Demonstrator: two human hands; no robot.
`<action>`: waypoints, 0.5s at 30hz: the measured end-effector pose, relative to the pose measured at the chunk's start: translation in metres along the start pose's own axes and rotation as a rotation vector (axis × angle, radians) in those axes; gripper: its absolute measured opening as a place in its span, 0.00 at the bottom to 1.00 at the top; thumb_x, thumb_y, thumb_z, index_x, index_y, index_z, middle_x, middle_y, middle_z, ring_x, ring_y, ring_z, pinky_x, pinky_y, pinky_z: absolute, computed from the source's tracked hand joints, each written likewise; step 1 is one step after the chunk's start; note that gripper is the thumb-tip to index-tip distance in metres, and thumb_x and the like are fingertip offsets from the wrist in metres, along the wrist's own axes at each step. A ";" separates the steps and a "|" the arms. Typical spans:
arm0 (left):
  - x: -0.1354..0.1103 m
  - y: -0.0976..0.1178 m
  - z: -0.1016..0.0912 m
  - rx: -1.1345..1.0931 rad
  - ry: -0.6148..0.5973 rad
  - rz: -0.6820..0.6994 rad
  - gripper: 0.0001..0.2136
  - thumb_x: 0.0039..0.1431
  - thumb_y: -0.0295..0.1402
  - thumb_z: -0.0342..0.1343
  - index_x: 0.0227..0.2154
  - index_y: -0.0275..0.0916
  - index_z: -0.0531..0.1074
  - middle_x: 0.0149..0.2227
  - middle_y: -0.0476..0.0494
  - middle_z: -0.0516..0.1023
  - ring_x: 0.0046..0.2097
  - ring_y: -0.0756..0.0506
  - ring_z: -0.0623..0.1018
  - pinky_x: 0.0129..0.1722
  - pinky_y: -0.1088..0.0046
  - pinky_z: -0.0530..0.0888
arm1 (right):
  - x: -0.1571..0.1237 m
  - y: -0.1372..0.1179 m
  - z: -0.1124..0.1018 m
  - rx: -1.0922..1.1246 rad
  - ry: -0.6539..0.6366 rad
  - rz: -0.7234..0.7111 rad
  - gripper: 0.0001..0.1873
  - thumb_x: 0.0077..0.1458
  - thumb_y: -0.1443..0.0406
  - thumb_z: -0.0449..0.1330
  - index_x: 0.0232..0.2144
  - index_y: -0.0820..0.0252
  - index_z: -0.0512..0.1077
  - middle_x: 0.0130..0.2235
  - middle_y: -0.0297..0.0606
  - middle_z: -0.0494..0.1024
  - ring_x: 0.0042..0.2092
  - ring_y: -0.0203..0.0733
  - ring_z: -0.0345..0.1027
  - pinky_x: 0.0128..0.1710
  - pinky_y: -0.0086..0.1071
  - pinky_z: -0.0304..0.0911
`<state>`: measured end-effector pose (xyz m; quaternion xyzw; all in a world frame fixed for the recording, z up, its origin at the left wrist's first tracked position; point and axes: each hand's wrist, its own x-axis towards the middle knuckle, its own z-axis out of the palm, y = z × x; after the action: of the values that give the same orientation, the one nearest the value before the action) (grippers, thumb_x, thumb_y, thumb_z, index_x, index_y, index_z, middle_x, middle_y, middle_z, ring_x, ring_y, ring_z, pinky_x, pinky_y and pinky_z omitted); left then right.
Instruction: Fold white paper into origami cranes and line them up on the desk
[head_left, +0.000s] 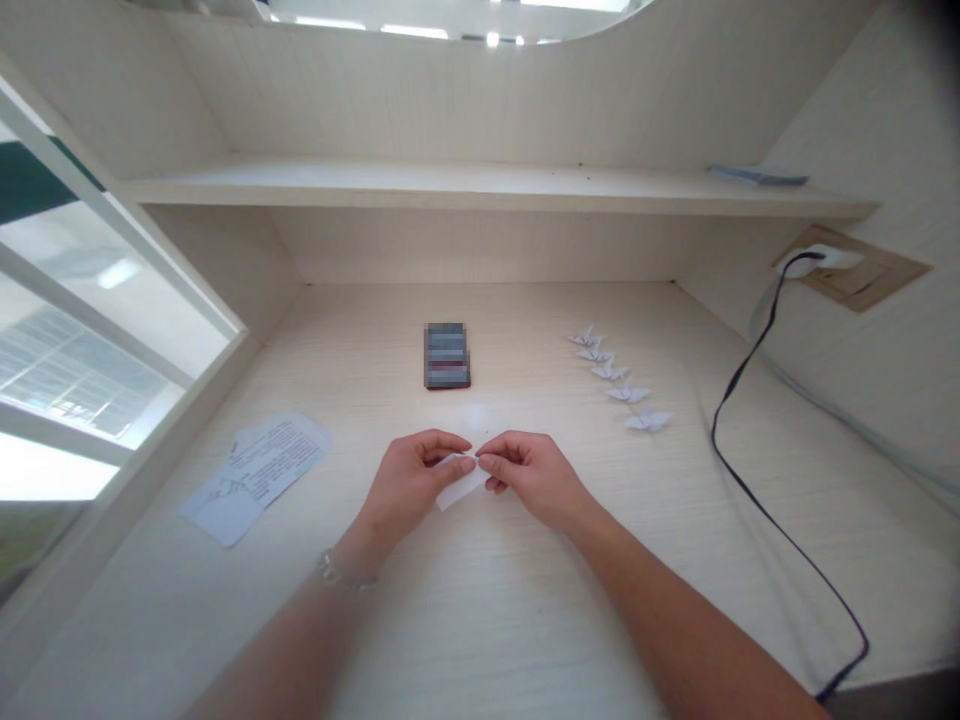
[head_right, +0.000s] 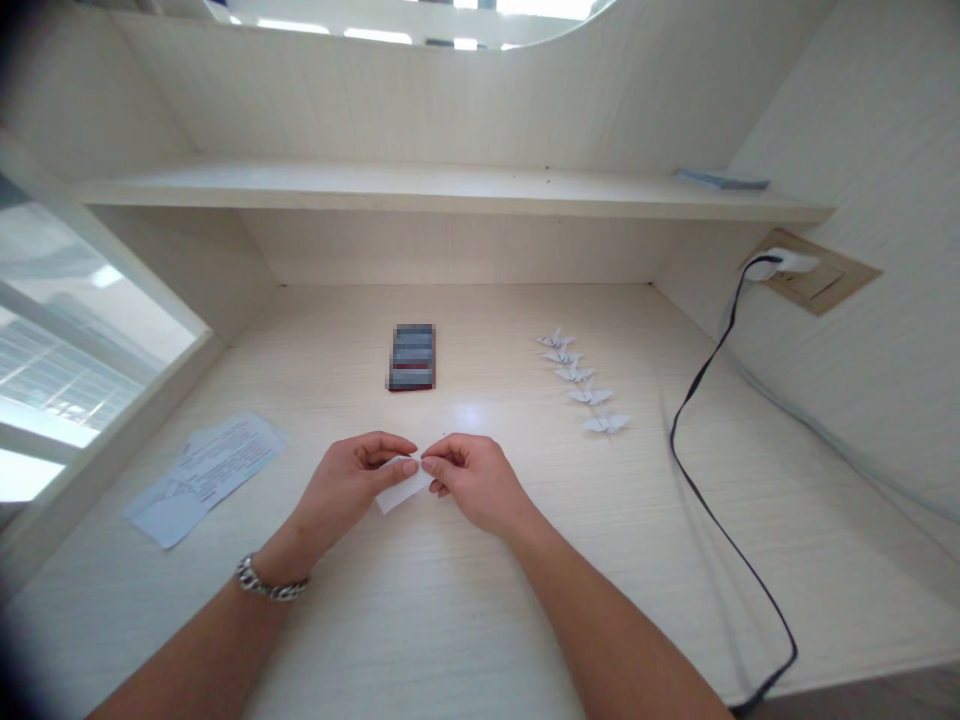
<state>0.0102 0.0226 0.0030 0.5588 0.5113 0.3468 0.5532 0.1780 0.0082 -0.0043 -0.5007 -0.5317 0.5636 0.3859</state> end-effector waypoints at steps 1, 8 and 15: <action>0.000 0.000 0.000 -0.010 0.014 0.000 0.12 0.42 0.36 0.61 0.31 0.36 0.74 0.29 0.44 0.78 0.29 0.47 0.75 0.28 0.75 0.68 | 0.000 0.000 0.001 -0.007 -0.007 0.009 0.11 0.46 0.60 0.60 0.29 0.63 0.73 0.22 0.35 0.73 0.24 0.35 0.67 0.27 0.30 0.63; 0.002 -0.003 0.000 -0.171 0.007 -0.054 0.14 0.41 0.35 0.62 0.32 0.35 0.72 0.27 0.43 0.78 0.27 0.47 0.75 0.26 0.74 0.69 | 0.000 0.000 0.002 -0.009 -0.026 0.044 0.11 0.46 0.60 0.60 0.28 0.64 0.73 0.19 0.34 0.71 0.22 0.33 0.65 0.24 0.28 0.62; 0.001 -0.001 -0.001 -0.156 0.016 -0.036 0.13 0.41 0.35 0.62 0.31 0.35 0.72 0.25 0.44 0.78 0.25 0.48 0.75 0.25 0.75 0.68 | 0.001 0.000 0.002 0.010 -0.060 0.094 0.12 0.45 0.59 0.61 0.26 0.64 0.72 0.18 0.34 0.71 0.21 0.33 0.65 0.23 0.28 0.62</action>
<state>0.0095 0.0241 0.0017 0.5020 0.4969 0.3801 0.5972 0.1762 0.0085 -0.0049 -0.5059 -0.5161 0.5985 0.3456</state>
